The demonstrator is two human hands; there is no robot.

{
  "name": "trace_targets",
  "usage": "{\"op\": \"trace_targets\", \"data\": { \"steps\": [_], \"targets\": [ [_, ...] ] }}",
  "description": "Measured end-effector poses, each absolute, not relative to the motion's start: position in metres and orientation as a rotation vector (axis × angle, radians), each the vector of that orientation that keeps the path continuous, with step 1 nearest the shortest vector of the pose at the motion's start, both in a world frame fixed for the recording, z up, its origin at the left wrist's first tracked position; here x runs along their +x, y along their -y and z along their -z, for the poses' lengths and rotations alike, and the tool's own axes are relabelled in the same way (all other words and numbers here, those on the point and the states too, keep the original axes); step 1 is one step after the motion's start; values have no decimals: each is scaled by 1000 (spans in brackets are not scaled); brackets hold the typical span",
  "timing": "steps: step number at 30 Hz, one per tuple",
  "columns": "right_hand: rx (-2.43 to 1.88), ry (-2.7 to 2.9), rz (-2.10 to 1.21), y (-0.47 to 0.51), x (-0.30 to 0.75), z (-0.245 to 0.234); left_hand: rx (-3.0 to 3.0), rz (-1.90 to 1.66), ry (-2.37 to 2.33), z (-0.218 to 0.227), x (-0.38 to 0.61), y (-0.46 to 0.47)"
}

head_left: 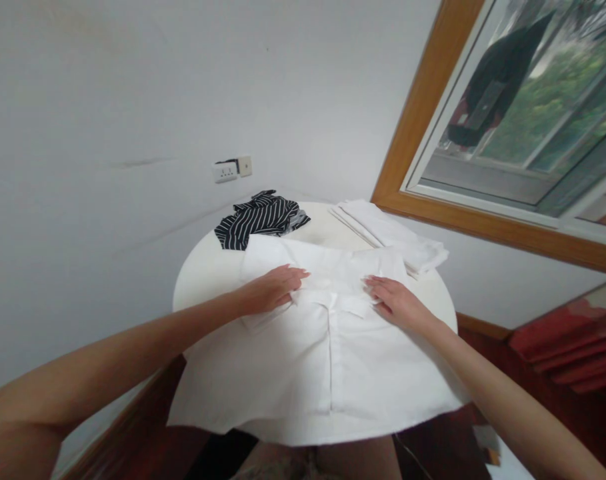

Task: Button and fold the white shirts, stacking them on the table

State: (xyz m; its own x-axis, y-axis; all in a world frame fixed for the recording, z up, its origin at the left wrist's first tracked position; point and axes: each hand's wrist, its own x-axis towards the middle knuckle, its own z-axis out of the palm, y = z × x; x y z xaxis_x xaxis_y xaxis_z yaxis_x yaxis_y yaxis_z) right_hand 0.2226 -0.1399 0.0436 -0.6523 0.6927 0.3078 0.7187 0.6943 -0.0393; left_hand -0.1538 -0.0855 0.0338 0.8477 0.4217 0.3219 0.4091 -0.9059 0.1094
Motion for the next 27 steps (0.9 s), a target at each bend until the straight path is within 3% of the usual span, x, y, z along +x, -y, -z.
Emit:
{"op": "trace_targets", "data": {
  "steps": [11,20,23,27],
  "targets": [
    [-1265,2537,-50,152,229,-28,2881,-335,-705,-34,-164,88],
    [-1413,2646,-167,144,221,-71,2913,-304,-679,-58,-164,90],
    [-1682,2384,47,126,228,-81,2969,-365,-1032,-77,-168,86],
    [-2002,1980,488,92,245,-87,2775,-656,-1989,-92,-192,67]
  ]
}}
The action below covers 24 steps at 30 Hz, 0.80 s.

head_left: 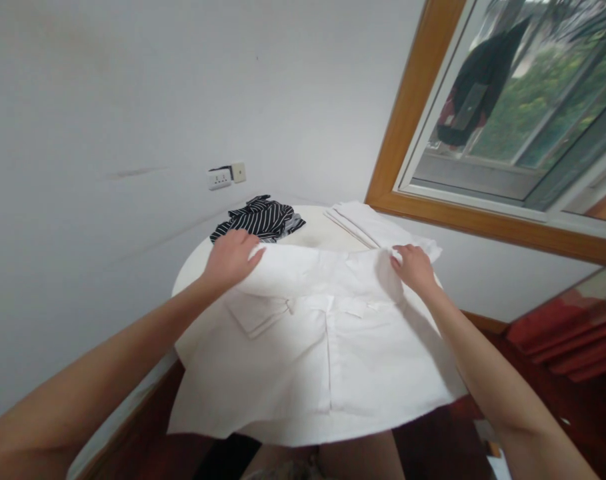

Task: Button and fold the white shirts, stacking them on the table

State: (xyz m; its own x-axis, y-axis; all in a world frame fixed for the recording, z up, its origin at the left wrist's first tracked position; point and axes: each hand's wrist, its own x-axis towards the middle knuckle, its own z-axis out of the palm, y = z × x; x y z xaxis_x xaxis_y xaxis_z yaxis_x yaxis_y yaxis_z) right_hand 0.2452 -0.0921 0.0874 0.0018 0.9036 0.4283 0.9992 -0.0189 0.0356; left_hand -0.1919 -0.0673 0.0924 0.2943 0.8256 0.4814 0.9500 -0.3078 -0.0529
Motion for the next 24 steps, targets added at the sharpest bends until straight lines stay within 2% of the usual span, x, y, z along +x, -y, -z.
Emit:
{"op": "trace_targets", "data": {
  "steps": [3,7,10,15,18,24],
  "targets": [
    [-2241,1789,502,65,248,-88,-1959,527,2015,-92,-210,50],
    [-2403,1745,257,35,237,-83,-1953,534,2482,-83,-216,24],
    [-2411,1643,101,21,233,-79,-2010,739,2623,-72,-213,3],
    [-2348,1481,-79,12,244,-69,-2054,1326,2591,-46,-213,-14],
    [-2346,1445,-30,12,245,-63,-2015,1394,2469,-35,-218,-13],
    [-2295,1480,428,19,232,-51,-1908,1091,2375,-44,-215,-5]
  ]
}}
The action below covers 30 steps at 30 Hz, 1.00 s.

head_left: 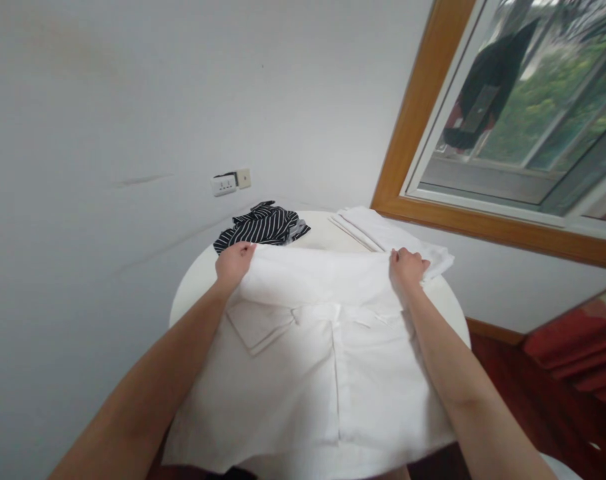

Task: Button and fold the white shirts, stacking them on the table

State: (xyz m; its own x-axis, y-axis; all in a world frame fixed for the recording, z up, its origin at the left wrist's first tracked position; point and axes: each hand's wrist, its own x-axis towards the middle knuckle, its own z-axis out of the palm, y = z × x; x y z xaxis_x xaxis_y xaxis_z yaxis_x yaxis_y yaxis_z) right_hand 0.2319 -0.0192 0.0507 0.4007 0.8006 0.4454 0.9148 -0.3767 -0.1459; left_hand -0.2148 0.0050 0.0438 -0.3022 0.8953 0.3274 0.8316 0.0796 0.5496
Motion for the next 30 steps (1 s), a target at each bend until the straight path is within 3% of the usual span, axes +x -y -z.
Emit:
{"op": "trace_targets", "data": {
  "steps": [6,15,30],
  "targets": [
    [-2222,1495,537,21,231,-43,1838,-951,-2342,-54,-206,-9],
    [-2284,1501,166,23,243,-52,1985,-730,-2433,-36,-204,-12],
    [-2013,1527,684,10,233,-26,2255,-723,-2521,-34,-196,-19]
  ]
}}
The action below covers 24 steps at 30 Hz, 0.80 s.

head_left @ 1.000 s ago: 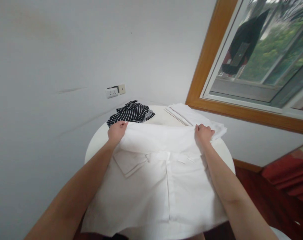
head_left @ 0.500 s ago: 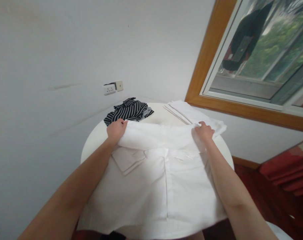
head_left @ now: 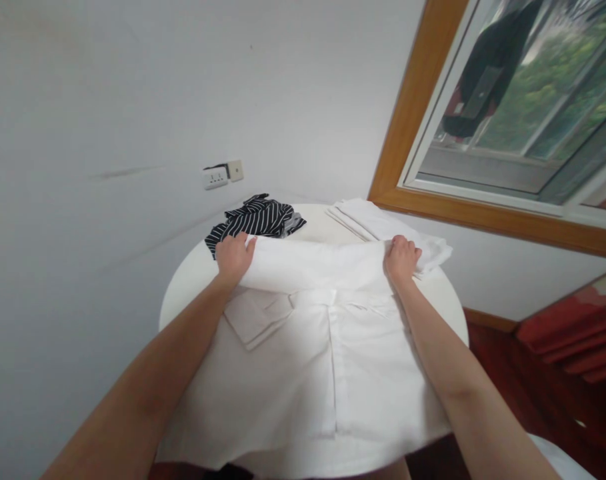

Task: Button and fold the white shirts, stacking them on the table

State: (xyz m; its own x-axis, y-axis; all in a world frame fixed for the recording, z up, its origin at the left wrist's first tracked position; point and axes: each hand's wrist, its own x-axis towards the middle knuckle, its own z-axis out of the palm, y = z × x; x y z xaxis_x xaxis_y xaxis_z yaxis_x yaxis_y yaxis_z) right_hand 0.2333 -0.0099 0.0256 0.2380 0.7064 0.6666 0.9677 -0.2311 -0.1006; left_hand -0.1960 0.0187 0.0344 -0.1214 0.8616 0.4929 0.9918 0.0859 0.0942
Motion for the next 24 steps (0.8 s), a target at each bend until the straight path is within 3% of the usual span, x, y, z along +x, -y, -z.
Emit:
{"op": "trace_targets", "data": {
  "steps": [5,11,16,21,24],
  "targets": [
    [-2035,1660,706,10,233,-20,-1921,545,2026,-30,-197,-19],
    [-1883,1762,707,22,208,-36,-2031,832,1716,-47,-172,-3],
    [-1563,2307,390,22,143,-39,-2506,733,1292,-34,-131,5],
    [-1516,2638,-44,11,110,-20,-2649,438,1370,-1,-128,1],
    [-1547,2640,-141,8,111,-15,-2658,415,1416,4,-133,-2]
  ]
}}
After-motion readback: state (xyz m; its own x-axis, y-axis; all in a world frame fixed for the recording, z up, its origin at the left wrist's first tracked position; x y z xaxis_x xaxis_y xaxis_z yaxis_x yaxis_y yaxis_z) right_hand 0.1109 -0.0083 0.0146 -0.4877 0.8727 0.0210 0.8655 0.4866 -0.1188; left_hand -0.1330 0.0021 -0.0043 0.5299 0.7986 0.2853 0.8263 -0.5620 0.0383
